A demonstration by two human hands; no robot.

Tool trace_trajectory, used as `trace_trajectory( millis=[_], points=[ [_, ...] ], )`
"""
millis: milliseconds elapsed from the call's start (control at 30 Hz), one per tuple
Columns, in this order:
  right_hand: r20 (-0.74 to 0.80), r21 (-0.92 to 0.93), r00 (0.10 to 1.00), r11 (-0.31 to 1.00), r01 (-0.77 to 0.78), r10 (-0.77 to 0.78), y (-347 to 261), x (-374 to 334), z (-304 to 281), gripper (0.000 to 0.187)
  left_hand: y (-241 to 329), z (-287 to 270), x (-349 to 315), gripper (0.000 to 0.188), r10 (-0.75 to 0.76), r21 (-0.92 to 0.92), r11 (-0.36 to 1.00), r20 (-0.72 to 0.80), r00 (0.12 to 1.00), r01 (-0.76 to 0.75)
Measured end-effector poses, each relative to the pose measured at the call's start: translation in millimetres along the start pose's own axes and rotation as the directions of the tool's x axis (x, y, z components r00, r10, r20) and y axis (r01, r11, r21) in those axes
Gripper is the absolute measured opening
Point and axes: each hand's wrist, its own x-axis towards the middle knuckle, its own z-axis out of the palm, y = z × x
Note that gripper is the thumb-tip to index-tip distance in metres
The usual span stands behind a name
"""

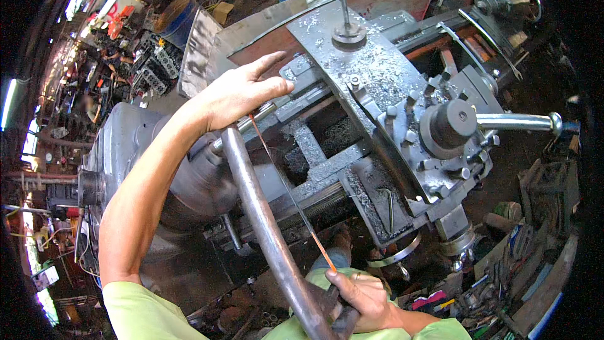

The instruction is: The person operates a lathe to machine a cylindrical metal part, then wipes the part with a cloth. The person then walks to a bench grinder and sharpens a small metal tool against the grinding wheel.

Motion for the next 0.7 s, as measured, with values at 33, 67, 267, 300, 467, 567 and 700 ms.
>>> trace_trajectory(
  millis=[33,67,267,300,467,567,700],
  points=[
    [0.004,-0.004,1.000,1.000,-0.006,0.006,-2,-2,-2,0.060,2,2,-3,0.087,0.028,-0.005,1.000,-0.009,1.000,-0.028],
    [0.021,-0.036,1.000,0.999,-0.001,0.002,-3,-2,-3,0.060,3,3,-4,0.087,-0.017,-0.005,1.000,0.012,1.000,0.018],
    [0.020,-0.043,0.999,0.998,0.036,-0.035,11,19,0,0.057,-7,-8,7,0.084,-0.011,0.020,1.000,-0.044,0.999,0.012],
    [0.014,-0.031,0.999,0.998,0.048,-0.047,15,24,2,0.057,-10,-11,11,0.084,-0.001,0.071,0.997,-0.038,0.999,0.003],
    [0.078,-0.010,0.996,0.999,0.049,-0.048,25,36,-4,0.057,-19,-19,24,0.083,0.002,0.016,1.000,0.016,1.000,-0.002],
    [0.047,0.008,0.998,0.999,0.031,-0.031,21,35,-6,0.059,-17,-20,26,0.082,-0.007,-0.008,1.000,0.021,1.000,0.008],
    [0.035,-0.003,0.999,1.000,0.019,-0.019,16,27,3,0.066,-13,-18,17,0.071,-0.090,-0.107,0.990,-0.008,0.996,0.089]
  ],
)
